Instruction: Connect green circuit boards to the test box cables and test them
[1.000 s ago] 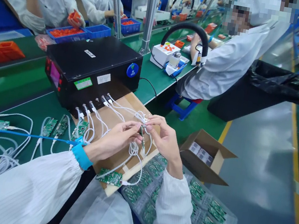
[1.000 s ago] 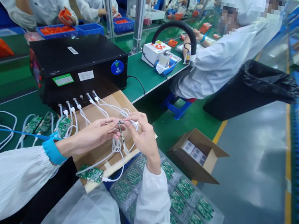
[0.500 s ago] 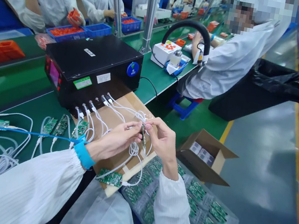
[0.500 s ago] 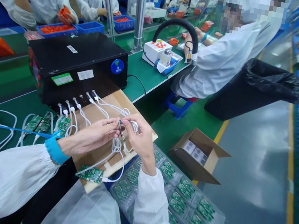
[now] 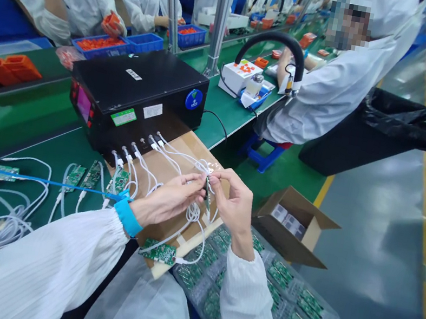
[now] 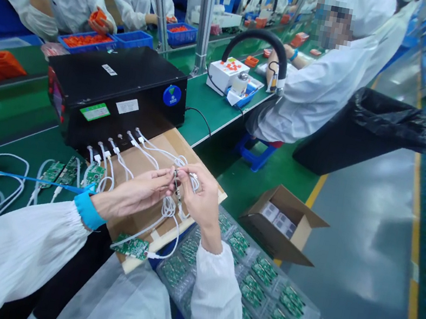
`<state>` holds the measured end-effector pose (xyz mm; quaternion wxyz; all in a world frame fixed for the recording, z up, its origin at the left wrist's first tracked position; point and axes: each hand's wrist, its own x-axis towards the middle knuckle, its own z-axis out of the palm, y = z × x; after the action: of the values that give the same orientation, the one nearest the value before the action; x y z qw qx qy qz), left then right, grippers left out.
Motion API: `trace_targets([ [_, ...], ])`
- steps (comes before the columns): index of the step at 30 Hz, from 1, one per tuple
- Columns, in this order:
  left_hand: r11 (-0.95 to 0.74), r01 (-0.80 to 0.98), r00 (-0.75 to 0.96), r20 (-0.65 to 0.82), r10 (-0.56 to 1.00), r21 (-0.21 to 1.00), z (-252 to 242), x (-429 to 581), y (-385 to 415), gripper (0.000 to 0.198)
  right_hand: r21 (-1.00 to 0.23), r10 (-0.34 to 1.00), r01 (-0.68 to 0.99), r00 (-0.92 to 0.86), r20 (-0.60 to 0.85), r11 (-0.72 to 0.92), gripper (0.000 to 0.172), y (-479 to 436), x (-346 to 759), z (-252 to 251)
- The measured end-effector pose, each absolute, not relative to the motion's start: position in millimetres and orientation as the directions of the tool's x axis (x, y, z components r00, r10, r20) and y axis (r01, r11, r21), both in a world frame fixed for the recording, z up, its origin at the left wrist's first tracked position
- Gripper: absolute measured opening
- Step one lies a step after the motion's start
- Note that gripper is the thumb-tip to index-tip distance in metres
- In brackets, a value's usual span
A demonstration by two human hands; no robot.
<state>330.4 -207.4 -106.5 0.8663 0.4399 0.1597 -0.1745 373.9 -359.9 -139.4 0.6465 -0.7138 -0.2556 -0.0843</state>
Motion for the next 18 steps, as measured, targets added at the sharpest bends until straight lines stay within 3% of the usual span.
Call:
trace_targets([
  [7, 0.507, 0.417, 0.902, -0.412, -0.130, 0.754, -108, 330, -203, 0.026, -0.885, 0.343, 0.464, 0.838, 0.423, -0.043, 0.014, -364, 378, -134],
  [13, 0.249, 0.309, 0.943, -0.330, 0.048, 0.918, -83, 308, -173, 0.038, -0.768, 0.543, 0.589, 0.743, 0.392, -0.251, 0.019, -372, 415, -117],
  [18, -0.028, 0.251, 0.964, -0.247, 0.095, 0.968, -36, 269, -113, 0.031, -0.663, 0.699, 0.662, 0.655, 0.285, -0.350, 0.015, -349, 445, -104],
])
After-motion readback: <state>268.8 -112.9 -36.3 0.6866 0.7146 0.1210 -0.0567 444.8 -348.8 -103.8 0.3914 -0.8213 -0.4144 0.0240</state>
